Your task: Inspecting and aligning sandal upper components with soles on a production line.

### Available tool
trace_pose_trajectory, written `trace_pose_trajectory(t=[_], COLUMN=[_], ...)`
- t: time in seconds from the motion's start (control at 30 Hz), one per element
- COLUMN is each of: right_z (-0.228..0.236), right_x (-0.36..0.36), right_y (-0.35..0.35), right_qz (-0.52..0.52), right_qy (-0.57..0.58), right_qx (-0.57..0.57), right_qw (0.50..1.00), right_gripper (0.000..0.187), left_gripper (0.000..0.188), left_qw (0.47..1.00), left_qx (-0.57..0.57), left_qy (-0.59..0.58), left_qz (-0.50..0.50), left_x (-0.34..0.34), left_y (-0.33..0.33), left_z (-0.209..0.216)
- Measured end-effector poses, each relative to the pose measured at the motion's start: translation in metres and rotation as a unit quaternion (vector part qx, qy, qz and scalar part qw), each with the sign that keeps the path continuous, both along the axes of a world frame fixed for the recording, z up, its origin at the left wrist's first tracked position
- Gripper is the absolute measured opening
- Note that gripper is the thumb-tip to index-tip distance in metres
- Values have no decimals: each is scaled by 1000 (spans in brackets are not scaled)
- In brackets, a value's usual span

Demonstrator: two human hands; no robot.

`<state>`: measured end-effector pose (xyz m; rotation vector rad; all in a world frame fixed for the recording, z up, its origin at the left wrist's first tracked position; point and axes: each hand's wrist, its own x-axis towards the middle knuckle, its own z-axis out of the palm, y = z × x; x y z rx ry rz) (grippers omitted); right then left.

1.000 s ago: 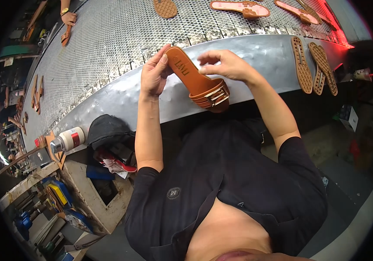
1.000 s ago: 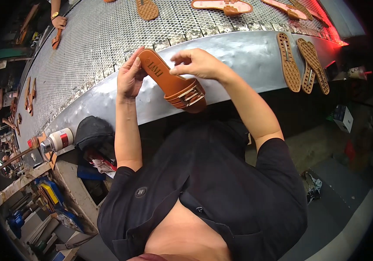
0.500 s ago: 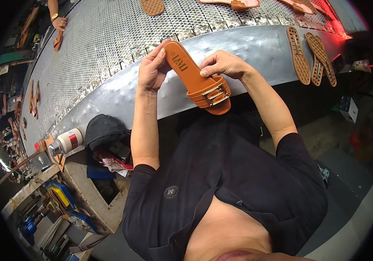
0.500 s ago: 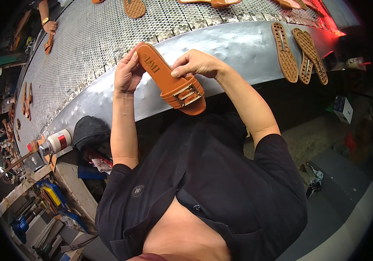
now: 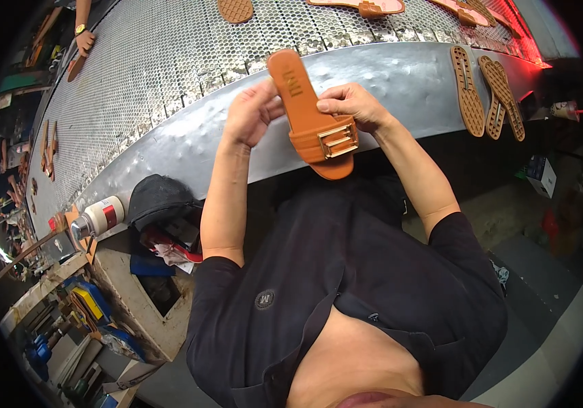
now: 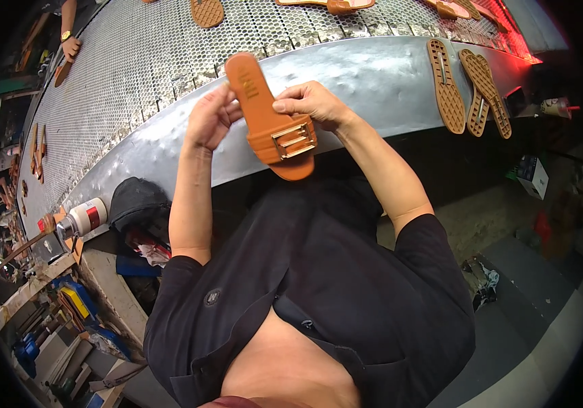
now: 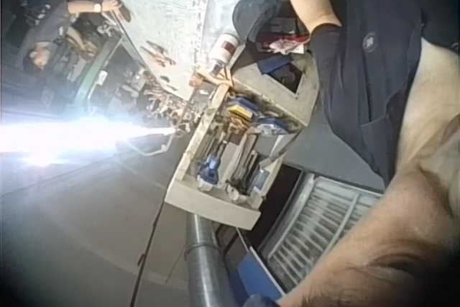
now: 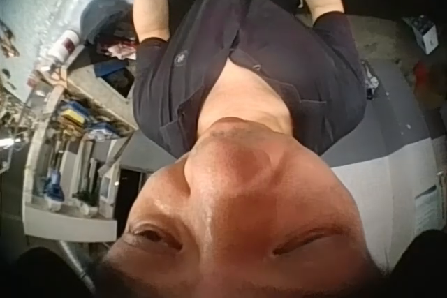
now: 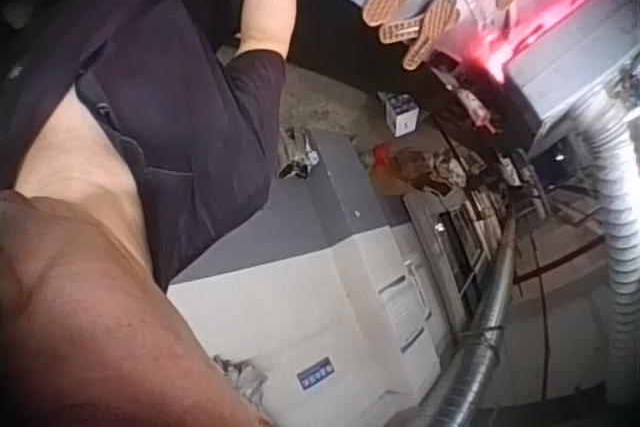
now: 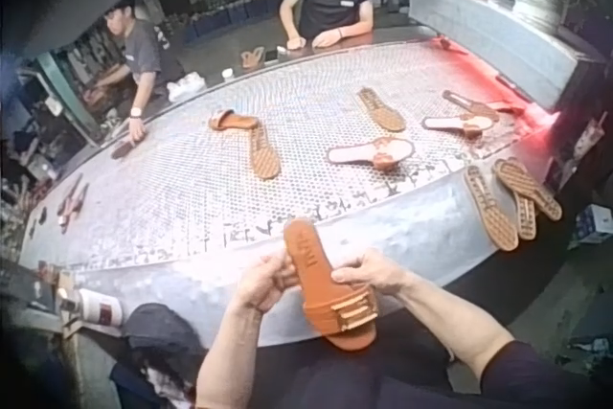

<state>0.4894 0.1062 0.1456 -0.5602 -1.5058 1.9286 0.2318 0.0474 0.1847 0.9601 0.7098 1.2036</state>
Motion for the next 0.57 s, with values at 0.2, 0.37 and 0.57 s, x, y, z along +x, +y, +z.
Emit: trace_pose_trajectory(t=[0.2, 0.37, 0.57], right_z=[1, 20, -3], right_x=[17, 9, -5], right_y=[11, 18, 29], right_qz=[-18, -44, -7], right_qy=[9, 36, 101], right_qx=[-24, -14, -12], right_qw=[1000, 998, 995], right_gripper=[30, 27, 37], left_gripper=[41, 40, 43], left_qw=[994, 989, 991], left_qx=[-56, -45, -10], left_qy=[96, 136, 129], left_qz=[-3, -27, -35], left_x=[38, 40, 31], left_y=[-25, -29, -32], left_z=[-11, -14, -33])
